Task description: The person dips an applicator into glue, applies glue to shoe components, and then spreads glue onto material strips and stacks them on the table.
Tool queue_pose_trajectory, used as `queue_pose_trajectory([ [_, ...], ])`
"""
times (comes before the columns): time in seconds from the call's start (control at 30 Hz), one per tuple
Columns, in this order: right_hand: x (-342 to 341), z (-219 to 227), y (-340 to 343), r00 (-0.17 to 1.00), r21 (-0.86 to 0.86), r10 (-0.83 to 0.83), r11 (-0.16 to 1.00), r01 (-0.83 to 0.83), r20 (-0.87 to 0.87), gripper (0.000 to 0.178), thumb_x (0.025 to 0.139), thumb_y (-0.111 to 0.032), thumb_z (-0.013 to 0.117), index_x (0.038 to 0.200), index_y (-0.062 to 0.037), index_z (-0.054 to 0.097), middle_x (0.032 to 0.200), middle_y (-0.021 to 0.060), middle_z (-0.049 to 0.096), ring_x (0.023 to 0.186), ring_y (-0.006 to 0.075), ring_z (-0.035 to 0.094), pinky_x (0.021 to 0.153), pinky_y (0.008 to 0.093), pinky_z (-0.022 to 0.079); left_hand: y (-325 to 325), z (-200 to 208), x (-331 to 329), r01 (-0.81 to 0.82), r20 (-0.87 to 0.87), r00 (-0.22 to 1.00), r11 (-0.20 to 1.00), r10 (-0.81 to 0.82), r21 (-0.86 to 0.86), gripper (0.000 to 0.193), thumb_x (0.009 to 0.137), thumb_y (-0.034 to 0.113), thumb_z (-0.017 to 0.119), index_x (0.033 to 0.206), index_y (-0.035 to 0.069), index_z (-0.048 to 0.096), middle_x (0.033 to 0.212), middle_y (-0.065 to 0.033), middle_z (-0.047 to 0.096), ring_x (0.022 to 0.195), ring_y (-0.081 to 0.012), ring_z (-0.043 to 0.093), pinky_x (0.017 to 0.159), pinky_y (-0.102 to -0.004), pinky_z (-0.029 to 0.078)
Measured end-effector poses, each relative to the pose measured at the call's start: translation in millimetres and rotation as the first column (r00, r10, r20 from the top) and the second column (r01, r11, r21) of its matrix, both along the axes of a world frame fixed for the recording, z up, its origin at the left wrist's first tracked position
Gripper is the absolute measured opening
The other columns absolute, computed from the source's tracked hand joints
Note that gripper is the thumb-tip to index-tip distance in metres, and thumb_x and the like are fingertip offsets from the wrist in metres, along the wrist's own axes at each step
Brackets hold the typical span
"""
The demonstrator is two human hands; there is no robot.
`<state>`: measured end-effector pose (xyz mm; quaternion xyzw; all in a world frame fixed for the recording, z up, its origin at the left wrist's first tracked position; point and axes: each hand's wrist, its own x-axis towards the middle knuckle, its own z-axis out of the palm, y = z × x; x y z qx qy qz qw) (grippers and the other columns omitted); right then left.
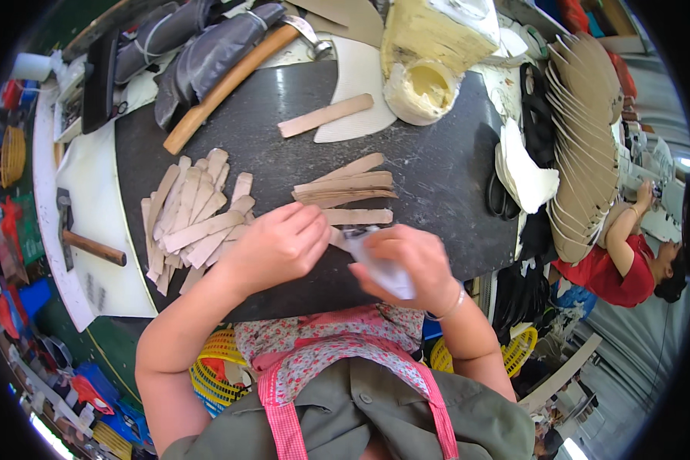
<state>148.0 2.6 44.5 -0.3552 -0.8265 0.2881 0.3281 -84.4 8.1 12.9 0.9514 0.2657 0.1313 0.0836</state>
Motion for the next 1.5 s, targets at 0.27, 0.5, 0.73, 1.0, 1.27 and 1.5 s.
queue_pose_trajectory([
  [0.27, 48, 22, 9, 0.854, 0.039, -0.444, 0.882, 0.471, -0.271, 0.027, 0.081, -0.010, 0.073, 0.097, -0.0032, 0.052, 0.087, 0.0162, 0.069, 0.075, 0.0237, 0.066, 0.071, 0.0317, 0.054, -14, 14, -27, -0.172, 0.396, 0.908, 0.984, 0.138, 0.051, 0.023, 0.071, 0.003, 0.068, 0.093, -0.004, 0.069, 0.095, -0.0120, 0.069, 0.093, -0.0275, 0.067, 0.076, -0.0386, 0.058],
  [0.5, 46, 5, 40, 0.773, 0.061, -0.520, 0.815, 0.576, -0.363, 0.014, 0.078, -0.003, 0.076, 0.084, 0.0013, 0.064, 0.085, 0.0140, 0.069, 0.074, 0.0210, 0.065, 0.067, 0.0285, 0.052, -55, 34, -123, -0.670, 0.168, 0.742, 0.709, 0.649, 0.218, 0.031, 0.068, -0.011, 0.067, 0.098, -0.004, 0.068, 0.100, -0.0160, 0.069, 0.097, -0.0345, 0.066, 0.084, -0.0436, 0.055],
  [0.73, 46, 11, 107, 0.790, 0.156, -0.590, 0.775, 0.612, -0.167, 0.008, 0.089, -0.006, 0.068, 0.094, 0.0003, 0.064, 0.084, 0.0108, 0.066, 0.058, 0.0147, 0.061, 0.051, 0.0276, 0.046, -49, 23, -51, -0.518, 0.198, 0.838, 0.856, 0.508, -0.003, 0.038, 0.071, -0.002, 0.065, 0.109, -0.003, 0.063, 0.107, -0.0159, 0.065, 0.104, -0.0327, 0.063, 0.090, -0.0435, 0.050],
  [1.0, 41, 21, 132, 0.835, 0.363, -0.546, 0.793, 0.489, 0.069, 0.012, 0.088, -0.009, 0.067, 0.080, -0.0021, 0.061, 0.073, 0.0165, 0.064, 0.058, 0.0283, 0.062, 0.054, 0.0374, 0.046, -6, -2, 32, -0.377, 0.086, 0.921, 0.925, 0.379, -0.040, 0.034, 0.073, 0.008, 0.061, 0.104, -0.006, 0.064, 0.108, -0.0126, 0.061, 0.107, -0.0255, 0.057, 0.090, -0.0364, 0.049],
  [1.27, 55, 22, 47, 0.875, -0.337, -0.469, 0.849, 0.407, -0.125, 0.003, 0.093, -0.003, 0.060, 0.092, 0.0000, 0.060, 0.074, 0.0069, 0.065, 0.054, 0.0076, 0.056, 0.046, 0.0197, 0.041, -11, -10, 17, -0.230, 0.131, 0.962, 0.970, 0.238, -0.076, 0.035, 0.073, 0.008, 0.059, 0.104, -0.005, 0.067, 0.108, -0.0105, 0.062, 0.106, -0.0256, 0.058, 0.089, -0.0386, 0.050],
  [1.5, 36, -3, 11, 0.980, 0.050, -0.187, 0.982, 0.184, 0.066, 0.033, 0.069, -0.007, 0.082, 0.087, -0.0046, 0.055, 0.081, 0.0119, 0.064, 0.066, 0.0274, 0.064, 0.060, 0.0327, 0.054, -8, -8, 18, -0.217, 0.122, 0.966, 0.972, 0.226, -0.086, 0.035, 0.074, 0.009, 0.058, 0.105, -0.004, 0.067, 0.107, -0.0105, 0.062, 0.105, -0.0256, 0.059, 0.089, -0.0397, 0.049],
])
